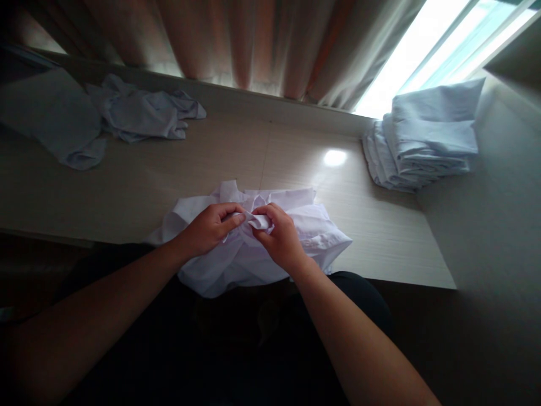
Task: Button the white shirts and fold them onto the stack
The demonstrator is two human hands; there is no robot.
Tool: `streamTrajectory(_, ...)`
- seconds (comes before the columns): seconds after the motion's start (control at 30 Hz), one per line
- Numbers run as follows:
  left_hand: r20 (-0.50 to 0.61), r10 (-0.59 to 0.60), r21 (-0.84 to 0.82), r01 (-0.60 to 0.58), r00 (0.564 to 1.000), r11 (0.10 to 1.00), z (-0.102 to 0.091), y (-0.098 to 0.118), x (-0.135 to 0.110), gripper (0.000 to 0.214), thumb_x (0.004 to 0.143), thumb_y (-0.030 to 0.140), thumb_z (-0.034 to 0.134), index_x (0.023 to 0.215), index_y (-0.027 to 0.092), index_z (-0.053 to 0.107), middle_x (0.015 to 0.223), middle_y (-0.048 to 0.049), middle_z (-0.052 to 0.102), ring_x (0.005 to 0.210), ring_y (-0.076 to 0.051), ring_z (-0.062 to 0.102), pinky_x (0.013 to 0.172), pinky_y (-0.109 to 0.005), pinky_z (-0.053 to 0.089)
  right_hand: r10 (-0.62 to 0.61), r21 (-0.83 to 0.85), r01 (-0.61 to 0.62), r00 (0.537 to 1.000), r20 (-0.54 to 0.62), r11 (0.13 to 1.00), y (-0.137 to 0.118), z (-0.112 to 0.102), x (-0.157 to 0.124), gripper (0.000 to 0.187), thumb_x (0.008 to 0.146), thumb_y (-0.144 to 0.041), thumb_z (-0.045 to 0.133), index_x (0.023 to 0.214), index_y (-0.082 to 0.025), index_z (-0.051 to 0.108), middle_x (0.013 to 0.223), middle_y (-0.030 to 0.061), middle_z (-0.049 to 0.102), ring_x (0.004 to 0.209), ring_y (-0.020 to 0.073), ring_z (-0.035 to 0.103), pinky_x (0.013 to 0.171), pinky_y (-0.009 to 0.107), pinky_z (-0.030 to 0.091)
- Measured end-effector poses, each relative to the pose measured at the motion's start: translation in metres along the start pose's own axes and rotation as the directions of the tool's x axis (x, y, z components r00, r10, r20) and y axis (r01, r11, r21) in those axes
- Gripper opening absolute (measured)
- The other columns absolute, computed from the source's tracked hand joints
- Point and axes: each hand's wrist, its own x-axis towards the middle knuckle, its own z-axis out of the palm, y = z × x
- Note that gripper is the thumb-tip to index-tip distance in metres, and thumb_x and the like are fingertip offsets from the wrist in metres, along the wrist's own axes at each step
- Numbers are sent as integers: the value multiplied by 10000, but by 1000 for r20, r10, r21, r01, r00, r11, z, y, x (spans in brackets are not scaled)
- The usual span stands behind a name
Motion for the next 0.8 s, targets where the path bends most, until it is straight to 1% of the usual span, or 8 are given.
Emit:
streamTrajectory(0.1, 4, -12, -14, 12, 1000, 1000, 0, 0, 0, 297, 937, 396, 484, 924, 170, 677, 885, -19, 689, 852, -175, 629, 781, -285, 461, -22, -3, 22, 1000, 6, 1000, 0, 0, 0, 133, 792, -184, 648, 922, -207, 627, 859, 24, 642, 815, 192, 592, 726, 302, 448)
streamTrajectory(0.27, 8, -32, -15, 32, 999, 999, -2, 2, 0, 300, 932, 392, 494, 916, 156, 678, 869, -17, 684, 819, -168, 618, 764, -279, 454, -23, 19, 23, 1000, 5, 1000, 0, -1, 1, 126, 804, -195, 655, 925, -202, 622, 854, 22, 635, 808, 187, 587, 718, 294, 441)
streamTrajectory(0.43, -17, 11, 70, -10, 1000, 997, -2, 5, -1, 276, 938, 378, 493, 958, 162, 663, 904, -15, 675, 863, -172, 611, 790, -283, 438, -24, 21, 24, 1000, 12, 1000, 0, -1, 0, 115, 813, -210, 653, 924, -211, 624, 850, 23, 630, 806, 189, 580, 710, 296, 439)
streamTrajectory(0.53, -17, 34, 94, -33, 999, 995, -1, 6, -2, 272, 950, 371, 471, 952, 167, 651, 890, -6, 658, 847, -164, 598, 774, -279, 429, -19, 44, 19, 1000, 6, 999, 0, -1, 0, 106, 824, -225, 656, 927, -212, 632, 848, 22, 632, 806, 186, 579, 712, 295, 440)
streamTrajectory(0.8, -18, 15, 53, -14, 1000, 998, -1, 3, -2, 272, 955, 375, 466, 917, 164, 634, 841, 2, 625, 812, -156, 579, 747, -273, 414, 46, 125, -49, 998, 33, 991, 3, -2, 0, 120, 846, -249, 655, 956, -203, 662, 854, 19, 652, 791, 176, 591, 718, 291, 437)
